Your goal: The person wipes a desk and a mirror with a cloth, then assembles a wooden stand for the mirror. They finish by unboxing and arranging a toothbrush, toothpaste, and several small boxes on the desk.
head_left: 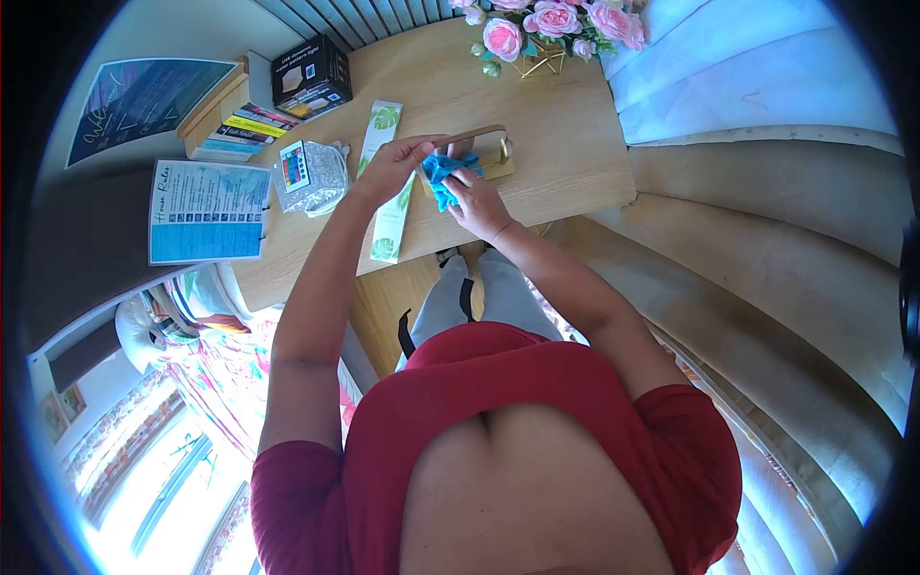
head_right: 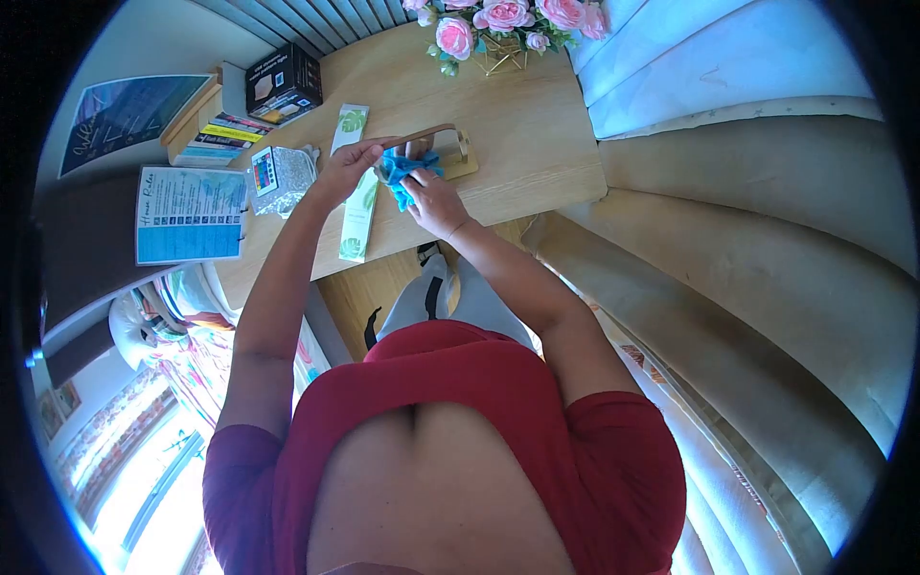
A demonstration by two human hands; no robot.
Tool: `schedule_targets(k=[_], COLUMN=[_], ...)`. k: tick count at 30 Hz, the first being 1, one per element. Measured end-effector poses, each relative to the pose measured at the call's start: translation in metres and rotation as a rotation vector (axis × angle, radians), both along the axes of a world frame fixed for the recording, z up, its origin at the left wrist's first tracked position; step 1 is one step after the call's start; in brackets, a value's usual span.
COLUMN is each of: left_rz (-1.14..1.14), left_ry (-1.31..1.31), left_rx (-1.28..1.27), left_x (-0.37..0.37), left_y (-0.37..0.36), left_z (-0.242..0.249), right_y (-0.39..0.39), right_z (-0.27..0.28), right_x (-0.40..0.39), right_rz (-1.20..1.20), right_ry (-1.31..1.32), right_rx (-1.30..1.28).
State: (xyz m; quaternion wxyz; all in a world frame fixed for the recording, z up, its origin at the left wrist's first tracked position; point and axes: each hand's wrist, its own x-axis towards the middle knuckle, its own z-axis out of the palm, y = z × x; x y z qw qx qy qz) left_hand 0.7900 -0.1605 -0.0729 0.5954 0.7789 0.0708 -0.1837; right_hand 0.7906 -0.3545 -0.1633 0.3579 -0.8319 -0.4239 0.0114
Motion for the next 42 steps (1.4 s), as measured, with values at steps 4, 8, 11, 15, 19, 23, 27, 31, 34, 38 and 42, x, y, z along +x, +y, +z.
schedule_targets(k=[4,8,11,15,19,23,27,31,34,38,42], left_rz=[-0.029,-0.032,-0.033,-0.001,0.044,0.424,0.604,0.563,0.608,0.790,0.934], left_ry=[-0.073,-0.025,-0.042,-0.080,-0.073,-0.202,-0.047,0.267,0.243,0.079,0.047], left_rx=[-0.007,-0.035,-0.055,-0.066,-0.099,-0.146,0.157,0.215,0.175,0.004,-0.001], left_x=[-0.003,-0.004,-0.002,0.000,-0.003,-0.031,-0.080,-0.063,-0.054,-0.034,-0.002], left_y=[-0.001,-0.001,-0.002,-0.003,-0.003,-0.015,-0.034,-0.074,-0.069,-0.055,-0.040], left_z=[0.001,0.001,0.003,0.000,-0.009,-0.028,-0.121,-0.071,-0.086,-0.126,-0.124], right_y=[0.002,0.014,0.006,-0.063,-0.117,-0.116,-0.091,-0.075,-0.069,-0.053,-0.029], right_z=[-0.011,0.003,0.005,0.031,0.032,-0.004,-0.048,-0.044,-0.048,-0.046,-0.049], right_x=[-0.001,0.000,0.010,0.040,0.064,0.062,0.042,0.037,0.048,0.075,0.109], right_rz=[-0.011,-0.079,-0.125,-0.339,-0.390,-0.264,-0.249,-0.205,-0.153,-0.149,-0.140], right_ry=[0.060,0.188,0.442,0.421,0.110,0.114,0.485,0.487,0.387,0.422,0.405], right_rx=[-0.158,-0.334,-0.612,-0.672,-0.577,-0.242,0.001,0.039,-0.035,-0.077,-0.115])
